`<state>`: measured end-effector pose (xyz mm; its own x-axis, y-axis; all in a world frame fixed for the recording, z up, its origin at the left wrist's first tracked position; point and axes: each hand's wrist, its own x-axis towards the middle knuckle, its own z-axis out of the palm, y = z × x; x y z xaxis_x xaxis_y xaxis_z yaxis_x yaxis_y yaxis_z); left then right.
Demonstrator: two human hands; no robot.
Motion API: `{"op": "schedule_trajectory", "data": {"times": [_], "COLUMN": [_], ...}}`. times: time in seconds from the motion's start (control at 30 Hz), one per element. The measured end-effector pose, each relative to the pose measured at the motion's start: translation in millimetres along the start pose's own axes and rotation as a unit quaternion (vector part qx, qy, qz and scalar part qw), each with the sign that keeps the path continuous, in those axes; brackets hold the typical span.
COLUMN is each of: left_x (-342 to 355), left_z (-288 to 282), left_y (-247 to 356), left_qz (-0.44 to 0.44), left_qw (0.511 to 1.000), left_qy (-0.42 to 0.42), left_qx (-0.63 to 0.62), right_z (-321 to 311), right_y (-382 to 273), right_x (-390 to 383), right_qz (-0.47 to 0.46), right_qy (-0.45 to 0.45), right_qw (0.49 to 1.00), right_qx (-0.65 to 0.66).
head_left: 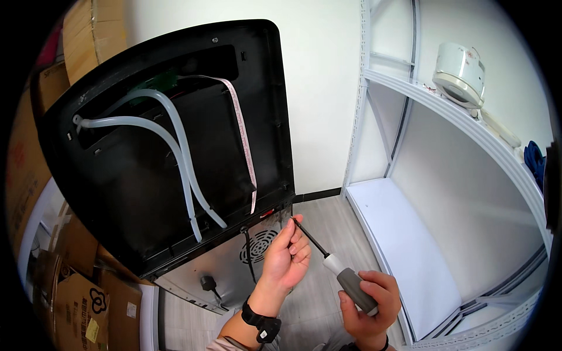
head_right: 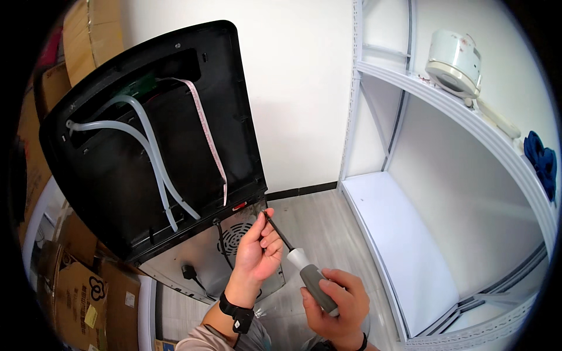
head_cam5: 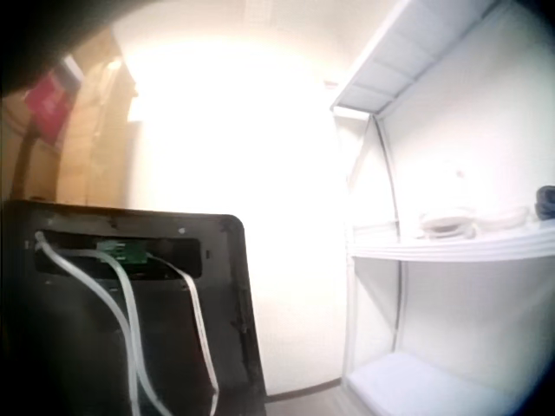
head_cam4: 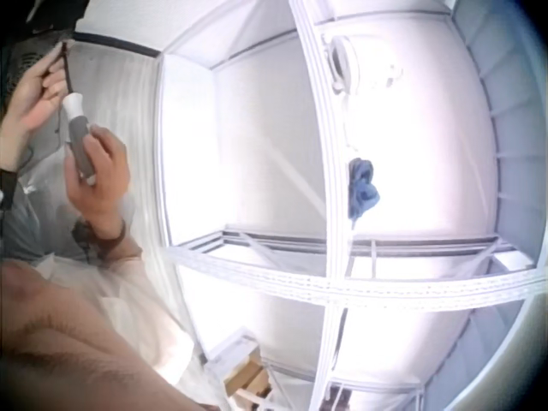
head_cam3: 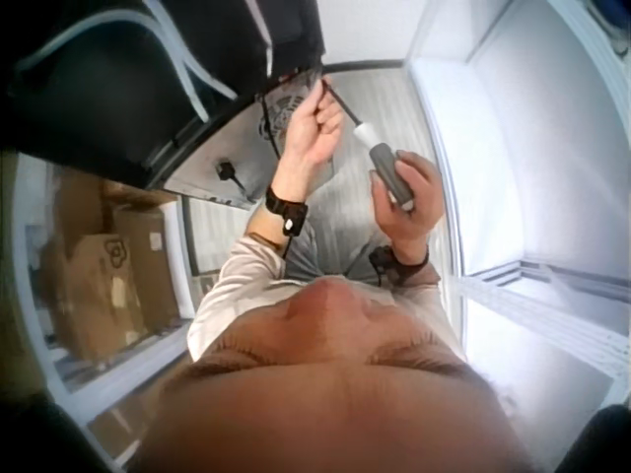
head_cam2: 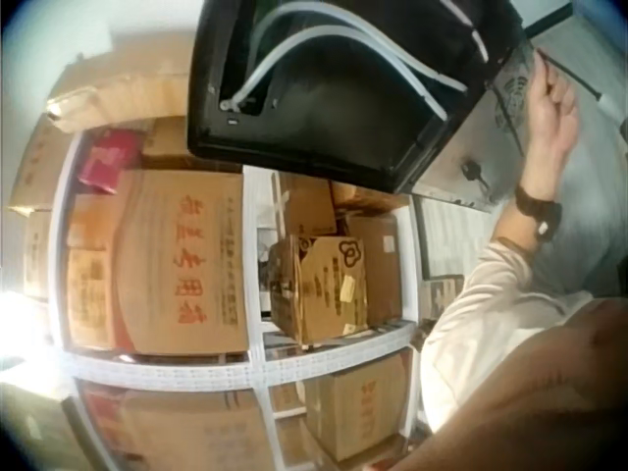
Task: The person sits on the floor and uses a screwdriver to remove screws from the back panel of a black appliance. They collect the screws in their hand, continue unscrewing, and then place the removed back panel on a nearby shelf.
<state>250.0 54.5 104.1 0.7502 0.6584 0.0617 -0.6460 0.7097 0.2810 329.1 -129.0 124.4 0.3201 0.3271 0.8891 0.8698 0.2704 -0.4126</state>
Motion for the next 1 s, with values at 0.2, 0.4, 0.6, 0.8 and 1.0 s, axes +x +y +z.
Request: {"op": "schedule_trajectory", "data": {"times": [0.2,0.4,0.6,0.8,1.0], "left_x": [17,25,26,23,10], "left_z": [-1,-3,-4,-8,-12], "left_y": [0,3,5,5,-7], "left_qz": [-0.007,0.007,-0.004,-0.001,-0.041], "left_qw": [1.0,0.999,0.999,0.999,0.997], "left_qy": [-0.003,-0.017,-0.023,-0.035,-0.059], "left_qx": [-0.01,-0.036,-0.041,-0.033,0.041], "right_z": [4,7,10,12,5], "right_y": [8,11,17,14,14], "right_x": [4,10,12,17,17], "right_qz": [0.01,0.043,0.044,0.073,0.147], "right_qy": [-0.022,-0.044,-0.049,-0.055,-0.056], "right_qw": [1.0,0.998,0.998,0.996,0.987], "right_qx": [-0.006,-0.001,-0.006,0.008,-0.033]}}
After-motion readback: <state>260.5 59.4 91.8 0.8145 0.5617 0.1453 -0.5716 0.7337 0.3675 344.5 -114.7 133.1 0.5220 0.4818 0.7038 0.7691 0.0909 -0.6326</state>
